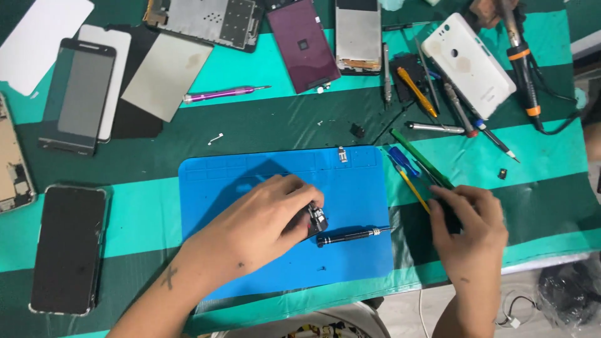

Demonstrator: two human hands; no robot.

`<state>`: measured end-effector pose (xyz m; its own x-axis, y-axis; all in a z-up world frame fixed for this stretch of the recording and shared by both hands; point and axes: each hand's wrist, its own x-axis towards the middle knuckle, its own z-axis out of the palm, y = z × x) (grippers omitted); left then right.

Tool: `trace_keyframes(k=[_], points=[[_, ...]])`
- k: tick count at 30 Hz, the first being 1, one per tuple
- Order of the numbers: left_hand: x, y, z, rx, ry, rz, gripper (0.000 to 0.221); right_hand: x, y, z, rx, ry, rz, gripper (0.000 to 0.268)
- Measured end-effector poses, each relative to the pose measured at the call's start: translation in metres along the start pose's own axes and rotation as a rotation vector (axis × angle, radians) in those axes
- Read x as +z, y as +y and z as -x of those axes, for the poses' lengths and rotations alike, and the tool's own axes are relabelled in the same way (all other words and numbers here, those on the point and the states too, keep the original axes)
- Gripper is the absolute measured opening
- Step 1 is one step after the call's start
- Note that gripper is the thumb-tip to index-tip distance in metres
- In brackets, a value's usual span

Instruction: Disassembling and repairing internal components of a smartphone using precision tools on an anti-static mat.

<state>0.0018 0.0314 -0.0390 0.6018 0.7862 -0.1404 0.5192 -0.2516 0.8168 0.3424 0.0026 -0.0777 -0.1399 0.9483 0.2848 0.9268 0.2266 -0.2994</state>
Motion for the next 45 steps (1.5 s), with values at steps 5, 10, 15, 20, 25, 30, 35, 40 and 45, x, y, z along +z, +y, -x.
trace_keyframes(k=[5,10,15,20,25,30,35,40,45], points=[[0.018,-0.001,-0.004,0.011,0.093,-0.243,0.014,-0.019,0.028,-0.011,0.052,-0.059,0.022,0.019],[0.032,-0.005,-0.007,0.012,0.123,-0.548,0.028,-0.029,0.017,-0.022,0.074,-0.105,0.035,0.015],[0.037,-0.013,-0.008,0.085,0.224,-0.450,0.030,-0.017,0.011,-0.010,0.009,-0.030,0.071,0.008],[0.048,-0.003,-0.011,0.001,0.289,-0.560,0.036,-0.001,-0.006,-0.004,-0.006,-0.085,-0.013,0.007],[0.062,-0.002,-0.010,-0.021,0.397,-0.584,0.037,0.007,-0.011,-0.003,0.014,-0.097,-0.009,0.004],[0.061,0.002,-0.005,-0.030,0.399,-0.586,0.032,0.001,-0.013,-0.007,-0.013,-0.132,0.004,0.030],[0.060,0.007,-0.001,-0.043,0.365,-0.621,0.026,-0.012,-0.020,-0.009,0.049,-0.097,-0.070,0.019],[0.057,0.006,0.000,-0.164,0.396,-0.638,0.019,-0.019,-0.058,-0.014,0.234,-0.069,-0.529,0.032],[0.034,0.009,0.001,-0.235,0.130,-0.256,0.019,0.000,-0.054,0.000,0.057,-0.290,-1.388,0.054]])
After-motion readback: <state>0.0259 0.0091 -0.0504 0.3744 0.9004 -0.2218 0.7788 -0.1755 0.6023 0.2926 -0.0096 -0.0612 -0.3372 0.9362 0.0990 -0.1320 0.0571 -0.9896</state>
